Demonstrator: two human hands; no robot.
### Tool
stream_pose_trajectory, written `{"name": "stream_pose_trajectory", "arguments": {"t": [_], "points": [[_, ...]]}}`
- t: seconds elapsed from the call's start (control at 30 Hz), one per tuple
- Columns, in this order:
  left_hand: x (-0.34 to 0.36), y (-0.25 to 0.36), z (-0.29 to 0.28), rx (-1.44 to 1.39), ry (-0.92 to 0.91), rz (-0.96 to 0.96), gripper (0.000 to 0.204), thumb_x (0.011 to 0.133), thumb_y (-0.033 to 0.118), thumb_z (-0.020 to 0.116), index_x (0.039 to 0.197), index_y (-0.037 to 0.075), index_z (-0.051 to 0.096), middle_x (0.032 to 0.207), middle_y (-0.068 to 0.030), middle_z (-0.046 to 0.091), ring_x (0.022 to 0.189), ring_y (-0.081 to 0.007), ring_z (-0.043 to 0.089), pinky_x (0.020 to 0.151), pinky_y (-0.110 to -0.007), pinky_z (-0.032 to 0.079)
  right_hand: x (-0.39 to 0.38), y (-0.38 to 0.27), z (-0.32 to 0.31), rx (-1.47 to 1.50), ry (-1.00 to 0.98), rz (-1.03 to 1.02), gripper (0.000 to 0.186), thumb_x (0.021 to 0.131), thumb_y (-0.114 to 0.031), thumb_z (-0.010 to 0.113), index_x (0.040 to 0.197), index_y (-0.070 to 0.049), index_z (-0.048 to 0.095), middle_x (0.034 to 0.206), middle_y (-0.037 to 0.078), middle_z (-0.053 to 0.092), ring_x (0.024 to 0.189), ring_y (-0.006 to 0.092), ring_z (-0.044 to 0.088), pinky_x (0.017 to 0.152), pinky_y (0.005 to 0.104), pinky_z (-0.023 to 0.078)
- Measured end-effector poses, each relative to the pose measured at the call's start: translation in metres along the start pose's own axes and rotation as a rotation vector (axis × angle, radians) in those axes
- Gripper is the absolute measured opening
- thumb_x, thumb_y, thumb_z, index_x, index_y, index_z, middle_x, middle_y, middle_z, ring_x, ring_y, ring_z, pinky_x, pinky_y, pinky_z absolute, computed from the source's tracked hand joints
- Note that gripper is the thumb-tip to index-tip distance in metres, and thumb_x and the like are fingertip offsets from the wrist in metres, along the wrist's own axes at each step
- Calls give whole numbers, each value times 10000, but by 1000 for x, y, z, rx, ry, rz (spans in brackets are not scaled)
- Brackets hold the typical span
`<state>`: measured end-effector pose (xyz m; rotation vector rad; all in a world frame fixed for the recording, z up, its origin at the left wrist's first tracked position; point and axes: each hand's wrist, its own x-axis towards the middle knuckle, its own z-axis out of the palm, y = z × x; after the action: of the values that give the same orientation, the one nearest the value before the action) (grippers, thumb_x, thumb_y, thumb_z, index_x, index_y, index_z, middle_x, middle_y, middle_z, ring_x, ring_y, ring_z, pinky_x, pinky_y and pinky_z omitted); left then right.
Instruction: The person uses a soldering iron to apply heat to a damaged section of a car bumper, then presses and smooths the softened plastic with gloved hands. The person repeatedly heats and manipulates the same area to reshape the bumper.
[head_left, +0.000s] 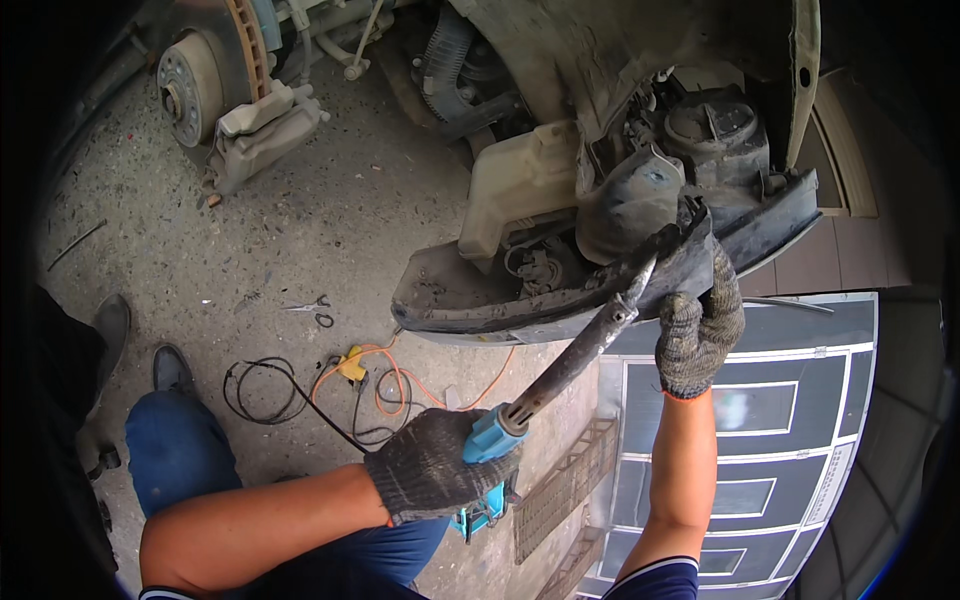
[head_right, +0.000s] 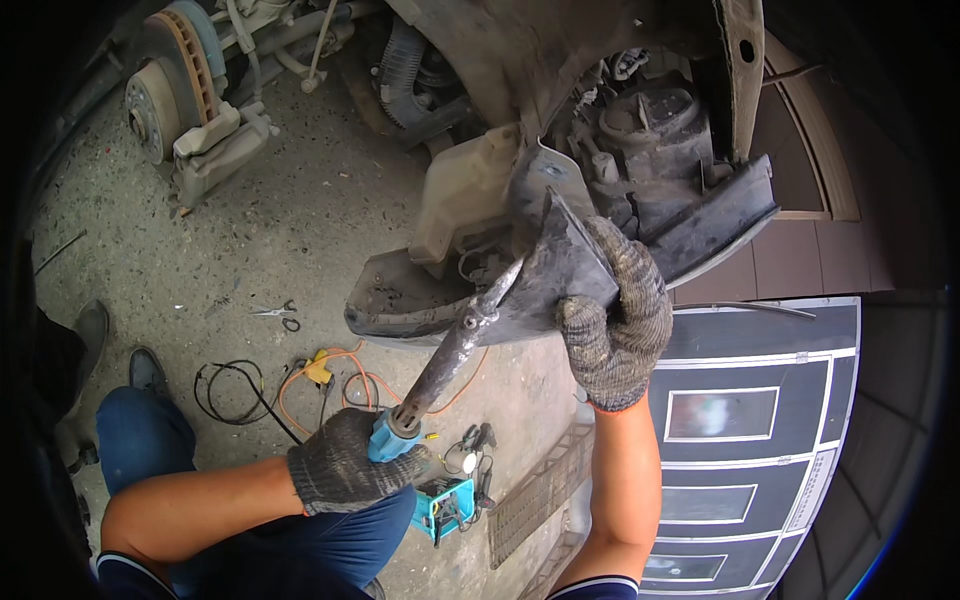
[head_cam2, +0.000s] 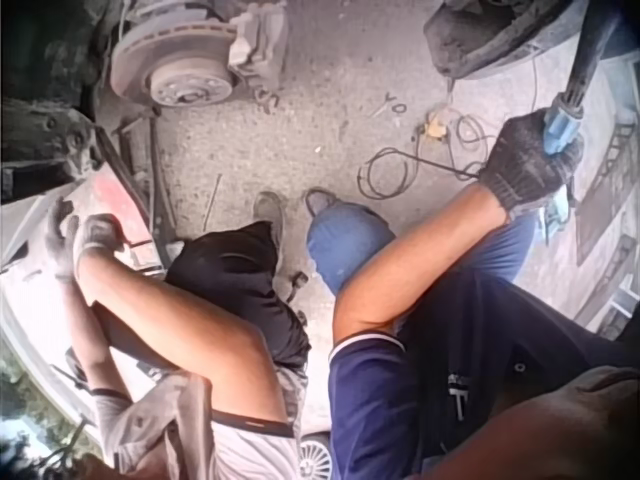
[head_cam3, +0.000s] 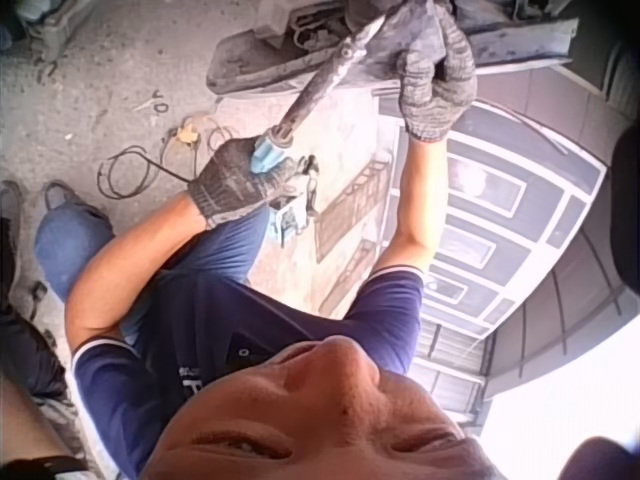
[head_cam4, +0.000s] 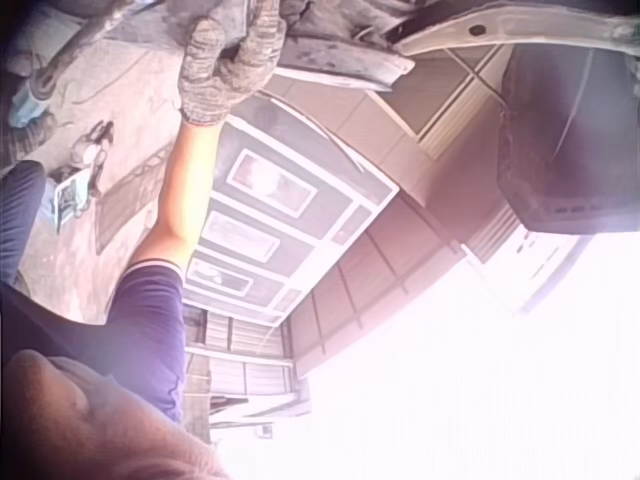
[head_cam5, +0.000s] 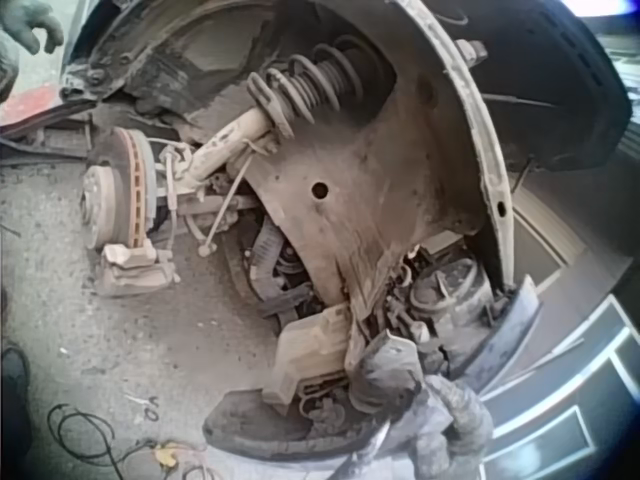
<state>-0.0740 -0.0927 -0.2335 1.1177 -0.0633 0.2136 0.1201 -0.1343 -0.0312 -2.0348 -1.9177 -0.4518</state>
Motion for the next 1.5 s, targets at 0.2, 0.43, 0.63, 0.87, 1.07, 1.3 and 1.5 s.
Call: {"name": "stream_pose_trajectory", "arguments": {"t": [0.2,0.43,0.63,0.87,1.07,1.3,1.5], "points": [[-1,1,-6,-84,-87,-35,296,889,325,637,1029,64,648,864,-115,701,820,-234,697,749,-342,531,0,0,-1,-34,-3,-16,491,797,-251,729,1185,24,607,1170,163,658,1071,291,628,974,378,436],[1,4,-9,-6,-94,-51,365,881,340,658,1140,83,641,921,-138,704,872,-265,697,770,-341,537,-1,2,-2,-29,0,-28,493,786,-240,742,1183,22,611,1168,163,660,1064,291,631,967,378,443],[-1,-2,-6,78,-40,39,384,876,338,662,1173,98,624,925,-137,702,872,-288,695,755,-351,547,1,0,0,-11,8,-52,501,794,-269,735,1182,23,611,1169,168,659,1057,297,634,952,380,454],[-2,-1,-5,90,-29,60,361,883,320,652,1169,102,625,918,-145,701,863,-302,693,745,-360,550,-1,0,-2,-34,17,-72,506,796,-280,735,1184,20,612,1162,166,660,1041,298,639,942,376,458],[0,-5,-4,164,17,117,324,888,304,649,1137,98,643,888,-137,700,841,-292,694,724,-364,543,3,-2,-1,-18,-3,-47,508,780,-273,756,1171,23,623,1161,165,663,1045,297,639,943,378,459],[-3,1,9,-23,102,52,281,884,288,652,1065,74,642,838,-134,691,772,-277,690,692,-348,536,6,-1,2,-31,0,-40,509,786,-260,746,1183,30,613,1161,169,661,1052,301,636,960,380,446],[-4,-19,22,125,78,230,358,888,382,622,1057,66,613,684,-83,657,643,-244,661,614,-360,505,9,0,2,-103,-19,-98,493,794,-217,728,1204,24,598,1172,171,657,1071,302,633,972,384,439]]}}
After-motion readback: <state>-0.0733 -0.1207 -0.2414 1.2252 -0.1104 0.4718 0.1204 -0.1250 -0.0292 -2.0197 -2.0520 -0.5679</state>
